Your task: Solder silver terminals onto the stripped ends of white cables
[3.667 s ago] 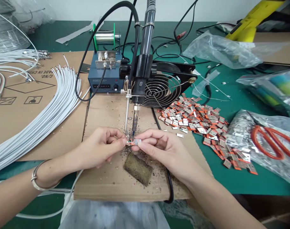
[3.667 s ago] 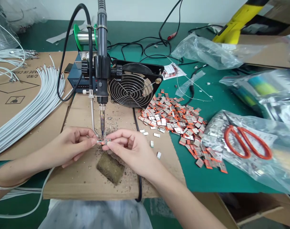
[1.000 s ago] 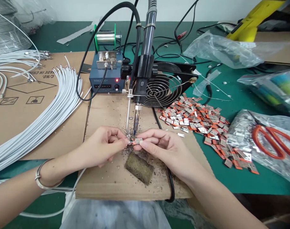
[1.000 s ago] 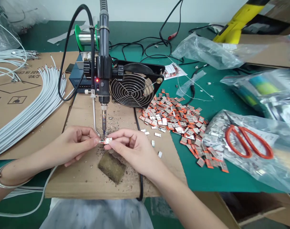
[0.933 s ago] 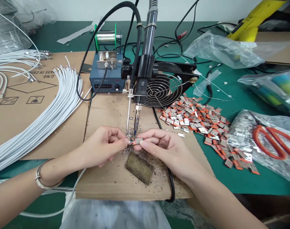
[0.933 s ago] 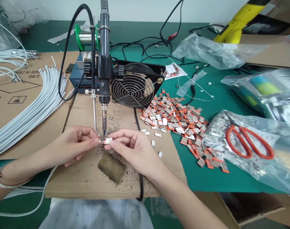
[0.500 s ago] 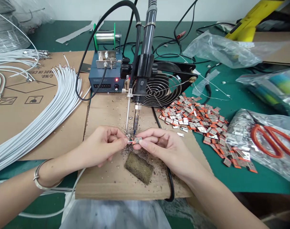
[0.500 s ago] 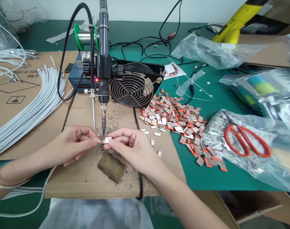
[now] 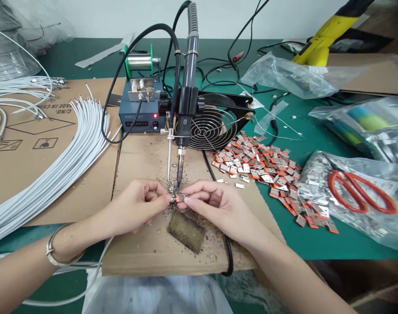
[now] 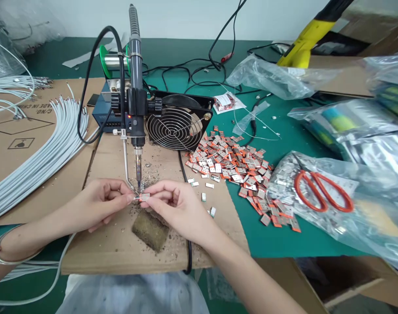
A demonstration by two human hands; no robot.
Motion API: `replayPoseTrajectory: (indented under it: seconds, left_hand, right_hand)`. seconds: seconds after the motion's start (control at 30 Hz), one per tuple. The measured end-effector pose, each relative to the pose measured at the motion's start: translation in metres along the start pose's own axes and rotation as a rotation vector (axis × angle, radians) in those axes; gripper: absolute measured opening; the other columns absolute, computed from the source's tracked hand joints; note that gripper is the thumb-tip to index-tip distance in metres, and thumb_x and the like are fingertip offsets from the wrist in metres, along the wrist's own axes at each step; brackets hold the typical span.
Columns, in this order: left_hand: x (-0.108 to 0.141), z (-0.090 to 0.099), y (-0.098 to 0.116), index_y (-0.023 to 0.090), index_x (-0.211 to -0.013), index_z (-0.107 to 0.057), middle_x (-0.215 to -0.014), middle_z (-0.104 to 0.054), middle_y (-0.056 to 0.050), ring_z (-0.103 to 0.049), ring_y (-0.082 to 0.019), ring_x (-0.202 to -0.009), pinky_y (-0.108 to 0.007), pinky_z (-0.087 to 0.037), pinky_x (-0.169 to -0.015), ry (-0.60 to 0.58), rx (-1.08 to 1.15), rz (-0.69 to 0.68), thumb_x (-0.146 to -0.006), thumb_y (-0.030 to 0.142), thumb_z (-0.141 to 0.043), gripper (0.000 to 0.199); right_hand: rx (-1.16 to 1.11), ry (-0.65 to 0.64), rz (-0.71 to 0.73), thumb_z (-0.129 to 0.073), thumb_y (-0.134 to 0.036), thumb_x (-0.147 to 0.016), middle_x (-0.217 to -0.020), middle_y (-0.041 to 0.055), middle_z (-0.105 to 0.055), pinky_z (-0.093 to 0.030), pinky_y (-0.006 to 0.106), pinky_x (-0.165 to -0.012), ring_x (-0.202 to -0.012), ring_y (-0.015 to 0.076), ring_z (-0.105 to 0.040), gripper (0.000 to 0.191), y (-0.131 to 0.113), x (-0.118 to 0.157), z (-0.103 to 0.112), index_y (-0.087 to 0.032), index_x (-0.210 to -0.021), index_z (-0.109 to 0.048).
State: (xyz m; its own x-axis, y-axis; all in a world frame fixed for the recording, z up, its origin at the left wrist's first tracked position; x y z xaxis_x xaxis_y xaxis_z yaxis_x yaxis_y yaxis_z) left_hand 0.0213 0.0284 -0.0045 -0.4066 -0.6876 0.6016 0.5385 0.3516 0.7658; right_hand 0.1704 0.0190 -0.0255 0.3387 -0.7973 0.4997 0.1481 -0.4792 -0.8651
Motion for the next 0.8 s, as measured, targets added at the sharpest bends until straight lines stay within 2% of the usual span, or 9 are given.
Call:
replayPoseTrajectory:
  seconds: [0.13,0.23,0.4,0.67,0.8]
  left_hand:
    - [0.008,-0.007,-0.006,0.012,-0.083,-0.051,-0.061,-0.059,0.001,-0.042,-0.001,-0.033,-0.009,-0.029,-0.032,-0.173,0.013,-0.051,-0.084,0.039,-0.045,0.028]
    - [0.019,-0.015,-0.008,0.013,-0.084,-0.050,-0.072,-0.064,-0.001,-0.049,-0.003,-0.038,-0.009,-0.031,-0.034,-0.251,0.080,-0.040,-0.084,0.043,-0.045,0.030]
    - [0.041,-0.033,-0.007,0.013,-0.088,-0.048,-0.076,-0.063,-0.002,-0.047,0.000,-0.038,-0.010,-0.031,-0.037,-0.297,0.142,0.007,-0.086,0.042,-0.043,0.029]
    - [0.065,-0.051,-0.003,0.015,-0.095,-0.047,-0.070,-0.058,0.001,-0.043,0.000,-0.036,-0.009,-0.029,-0.034,-0.337,0.175,0.021,-0.087,0.046,-0.038,0.032]
    - [0.071,-0.062,-0.013,0.016,-0.094,-0.045,-0.070,-0.059,0.001,-0.040,0.000,-0.034,-0.009,-0.026,-0.031,-0.338,0.236,0.015,-0.086,0.050,-0.038,0.036]
  right_hand:
    - [0.118,-0.037,0.000,-0.061,-0.044,-0.063,-0.083,0.0060,-0.060,-0.041,-0.006,-0.055,-0.064,-0.0081,-0.056,0.051,0.002,0.008,0.001,-0.005,-0.094,-0.052]
    - [0.184,-0.076,0.003,-0.059,-0.047,-0.064,-0.079,0.0056,-0.059,-0.037,-0.006,-0.051,-0.058,-0.0097,-0.051,0.052,0.004,0.021,0.001,-0.004,-0.093,-0.052]
    - [0.141,-0.135,-0.015,-0.059,-0.049,-0.064,-0.079,0.0045,-0.059,-0.039,-0.005,-0.053,-0.060,-0.0100,-0.052,0.054,0.010,0.044,-0.003,-0.005,-0.094,-0.051]
    - [0.162,-0.172,0.078,-0.055,-0.049,-0.067,-0.079,0.0045,-0.058,-0.040,-0.004,-0.056,-0.061,-0.0108,-0.050,0.051,0.017,0.068,-0.007,-0.006,-0.095,-0.050]
    - [0.205,-0.205,0.112,-0.053,-0.048,-0.070,-0.078,0.0049,-0.058,-0.042,-0.003,-0.063,-0.067,-0.0093,-0.053,0.049,0.021,0.079,-0.009,-0.007,-0.096,-0.050]
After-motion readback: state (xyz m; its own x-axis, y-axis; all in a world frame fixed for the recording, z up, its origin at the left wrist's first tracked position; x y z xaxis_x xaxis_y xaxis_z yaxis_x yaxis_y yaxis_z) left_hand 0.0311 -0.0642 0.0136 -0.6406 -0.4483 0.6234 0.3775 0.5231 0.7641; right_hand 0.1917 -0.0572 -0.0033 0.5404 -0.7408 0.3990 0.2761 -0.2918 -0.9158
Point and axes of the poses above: each hand's wrist, its own x-axis away from the middle knuckle, its own z-axis out of the back of the hand, y = z × x, the point moved 4 cm from there along -x, towards the middle knuckle
